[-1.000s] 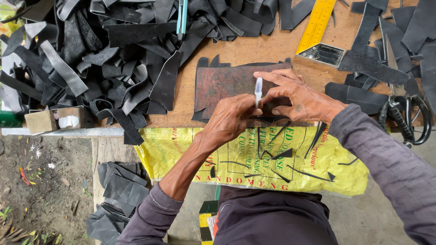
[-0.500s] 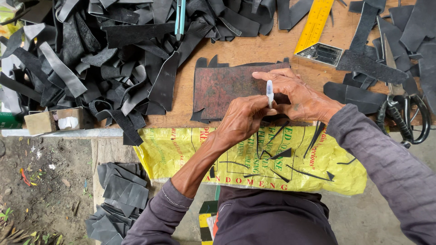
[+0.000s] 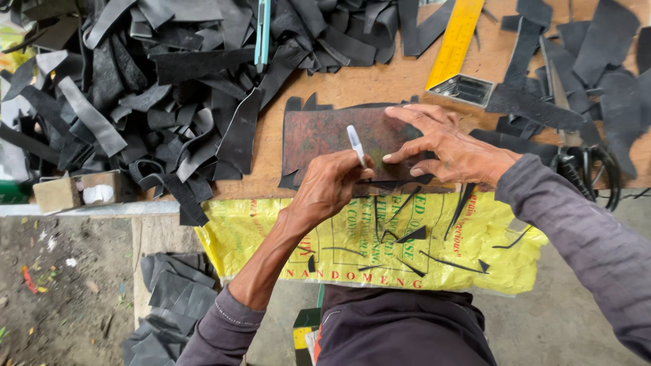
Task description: The person traces a pattern onto a leather piece using a pen, cuts the leather following the lines using shears, and organizes the resulting leather pieces into stacks.
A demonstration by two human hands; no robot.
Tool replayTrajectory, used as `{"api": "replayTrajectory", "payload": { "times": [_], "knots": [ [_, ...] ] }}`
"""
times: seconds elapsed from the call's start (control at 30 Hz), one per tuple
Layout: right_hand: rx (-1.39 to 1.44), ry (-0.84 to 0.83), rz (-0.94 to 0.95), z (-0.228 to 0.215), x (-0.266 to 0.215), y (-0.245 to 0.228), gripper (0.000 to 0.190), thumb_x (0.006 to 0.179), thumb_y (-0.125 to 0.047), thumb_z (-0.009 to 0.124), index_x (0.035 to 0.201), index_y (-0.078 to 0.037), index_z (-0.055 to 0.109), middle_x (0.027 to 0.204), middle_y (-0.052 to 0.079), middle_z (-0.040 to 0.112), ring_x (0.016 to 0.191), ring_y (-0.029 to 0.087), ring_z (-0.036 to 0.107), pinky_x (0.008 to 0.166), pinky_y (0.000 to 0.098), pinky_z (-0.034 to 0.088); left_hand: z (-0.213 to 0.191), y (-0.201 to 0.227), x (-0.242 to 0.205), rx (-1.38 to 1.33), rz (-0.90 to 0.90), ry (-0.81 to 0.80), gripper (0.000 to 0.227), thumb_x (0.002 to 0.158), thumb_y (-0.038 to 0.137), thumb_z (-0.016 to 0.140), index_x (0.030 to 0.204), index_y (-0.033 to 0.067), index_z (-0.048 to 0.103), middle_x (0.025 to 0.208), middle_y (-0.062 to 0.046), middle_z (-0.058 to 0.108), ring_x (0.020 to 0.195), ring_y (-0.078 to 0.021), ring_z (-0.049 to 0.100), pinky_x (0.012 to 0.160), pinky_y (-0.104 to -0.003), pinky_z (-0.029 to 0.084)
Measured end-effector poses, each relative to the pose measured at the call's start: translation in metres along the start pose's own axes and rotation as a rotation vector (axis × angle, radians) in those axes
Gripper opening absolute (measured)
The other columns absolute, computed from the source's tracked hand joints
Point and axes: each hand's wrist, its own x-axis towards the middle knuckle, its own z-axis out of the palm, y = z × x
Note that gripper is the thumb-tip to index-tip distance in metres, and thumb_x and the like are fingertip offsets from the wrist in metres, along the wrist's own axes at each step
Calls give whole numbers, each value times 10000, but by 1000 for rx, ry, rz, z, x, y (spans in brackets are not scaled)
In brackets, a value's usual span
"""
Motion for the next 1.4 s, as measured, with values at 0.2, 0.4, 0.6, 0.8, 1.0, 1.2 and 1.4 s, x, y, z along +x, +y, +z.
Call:
{"api": "replayTrajectory", "payload": {
  "times": [0.2, 0.4, 0.6, 0.8, 1.0, 1.2, 1.4],
  "knots": [
    [16, -56, 47, -5, 3, -1, 532, 667, -119, 844, 1132, -370, 788, 1638, -28, 256, 1491, 321, 220, 1178, 586, 177, 1, -1, 0, -9, -13, -9, 107, 907, 4, 691, 1008, 17, 659, 861, -160, 698, 765, -349, 692, 664, -404, 525],
    [61, -73, 64, -13, 2, -2, 507, 683, -117, 839, 1129, -354, 797, 1626, -35, 263, 1484, 331, 202, 1190, 588, 143, 33, -3, 6, -258, -219, 63, 96, 903, 12, 705, 993, 12, 738, 871, -118, 778, 770, -221, 749, 676, -341, 596],
    [60, -69, 74, -12, 1, -2, 465, 698, -120, 831, 1111, -332, 802, 1633, -36, 251, 1493, 338, 195, 1186, 593, 144, 48, -5, 4, -296, -104, 91, 94, 933, -16, 668, 1018, -7, 708, 944, -123, 769, 857, -214, 768, 760, -340, 617],
    [55, -66, 84, -11, 3, -1, 489, 676, -118, 833, 1114, -335, 806, 1628, -38, 254, 1486, 340, 197, 1191, 603, 127, 46, -3, 6, -160, -60, 76, 95, 906, -2, 697, 1000, 8, 706, 915, -144, 750, 822, -286, 761, 741, -366, 588],
    [37, -66, 98, -12, 3, -2, 386, 682, -142, 842, 1034, -299, 819, 1619, -44, 277, 1478, 325, 231, 1187, 590, 162, 52, 3, 13, -117, 21, 69, 140, 892, -20, 700, 1022, 29, 709, 970, -151, 753, 845, -313, 754, 756, -372, 586],
    [41, -49, 85, -11, 5, -2, 350, 668, -204, 878, 1008, -264, 817, 1617, -30, 280, 1481, 346, 206, 1174, 593, 151, 56, 13, 15, -150, 30, 21, 252, 857, -83, 634, 1058, 33, 734, 1038, -154, 773, 890, -297, 765, 756, -354, 606],
    [-91, 132, 26, 2, 11, -17, 252, 696, -181, 852, 941, -232, 831, 1540, 62, 442, 1399, 340, 345, 1061, 591, 257, -10, 9, -3, -282, -404, 175, 124, 952, 93, 663, 1029, 78, 759, 957, -88, 790, 854, -162, 761, 742, -332, 616]
  ]
}}
